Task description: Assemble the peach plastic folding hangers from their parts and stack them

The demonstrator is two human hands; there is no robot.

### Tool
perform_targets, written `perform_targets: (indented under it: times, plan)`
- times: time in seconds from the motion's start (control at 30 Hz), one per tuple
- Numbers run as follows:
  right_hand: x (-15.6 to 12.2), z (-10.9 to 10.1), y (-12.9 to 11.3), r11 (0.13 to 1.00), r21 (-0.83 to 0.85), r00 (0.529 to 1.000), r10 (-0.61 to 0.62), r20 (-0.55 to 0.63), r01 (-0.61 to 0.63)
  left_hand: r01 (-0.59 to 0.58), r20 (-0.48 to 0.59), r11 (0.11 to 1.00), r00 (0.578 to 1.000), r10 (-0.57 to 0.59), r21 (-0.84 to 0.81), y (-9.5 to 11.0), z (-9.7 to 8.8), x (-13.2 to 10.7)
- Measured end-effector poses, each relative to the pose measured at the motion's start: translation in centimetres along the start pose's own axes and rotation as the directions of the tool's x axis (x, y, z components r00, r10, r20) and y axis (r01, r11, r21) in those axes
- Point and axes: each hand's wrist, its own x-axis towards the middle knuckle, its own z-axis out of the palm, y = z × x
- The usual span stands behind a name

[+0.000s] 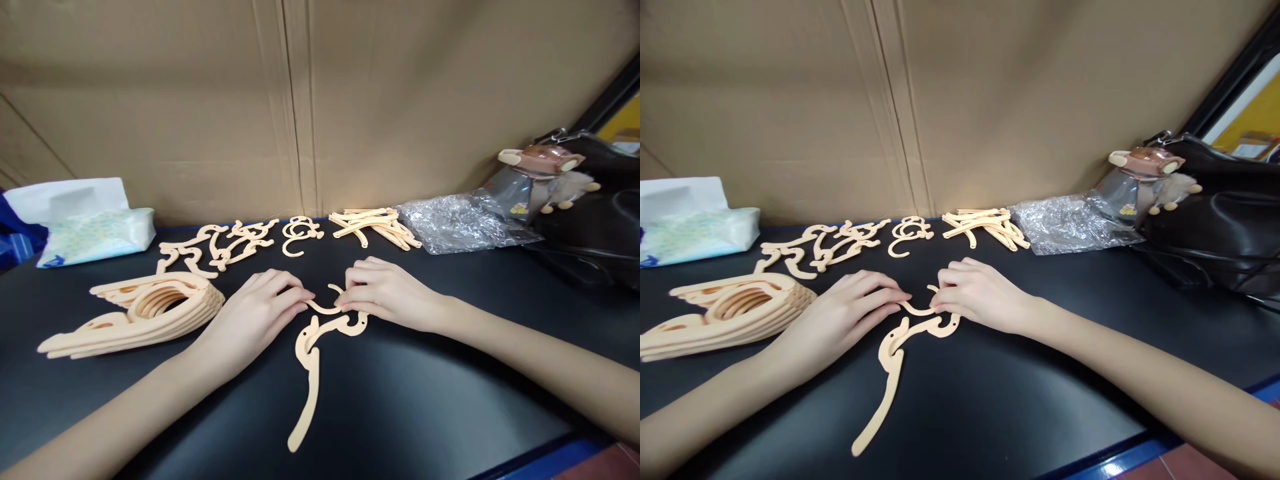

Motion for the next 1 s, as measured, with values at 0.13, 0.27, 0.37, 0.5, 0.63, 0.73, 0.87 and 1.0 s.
perform_targets:
  times: [0.13,0.27,0.37,0.5,0.63,0.73,0.87,1.0]
  plan:
    - [0.1,-0.1,0.8,0.990,0.086,0.988,0.124,-0.096,-0.116,0.031,-0.003,0.999,1.000,-0.031,-0.031,0.1,-0.1,0.0]
    - [-0.3,-0.3,3.7,0.953,-0.021,0.934,0.290,-0.207,-0.301,0.051,-0.001,0.996,0.999,-0.052,-0.067,0.1,0.0,0.0]
    - [-0.7,-0.2,6.3,0.902,-0.184,0.918,0.363,-0.162,-0.390,0.066,-0.007,0.992,0.998,-0.067,-0.106,0.0,0.1,0.0]
    - [-0.8,0.0,7.5,0.897,-0.255,0.932,0.341,-0.124,-0.362,0.081,0.000,0.987,0.997,-0.082,-0.141,-0.2,0.3,-0.1]
    - [-0.6,0.3,7.0,0.890,-0.304,0.940,0.317,-0.121,-0.340,0.079,0.006,0.988,0.997,-0.079,-0.135,-0.3,0.5,-0.2]
    - [-0.5,0.5,6.5,0.892,-0.315,0.947,0.304,-0.109,-0.323,0.077,0.008,0.989,0.997,-0.076,-0.128,-0.3,0.5,-0.2]
    - [-0.2,0.1,5.6,0.886,-0.325,0.944,0.316,-0.097,-0.330,0.078,0.000,0.989,0.997,-0.079,-0.127,-0.2,0.4,-0.3]
    - [0.0,-0.6,4.2,0.839,-0.352,0.910,0.393,-0.133,-0.414,0.080,0.016,0.989,0.997,-0.078,-0.127,0.0,0.3,-0.2]
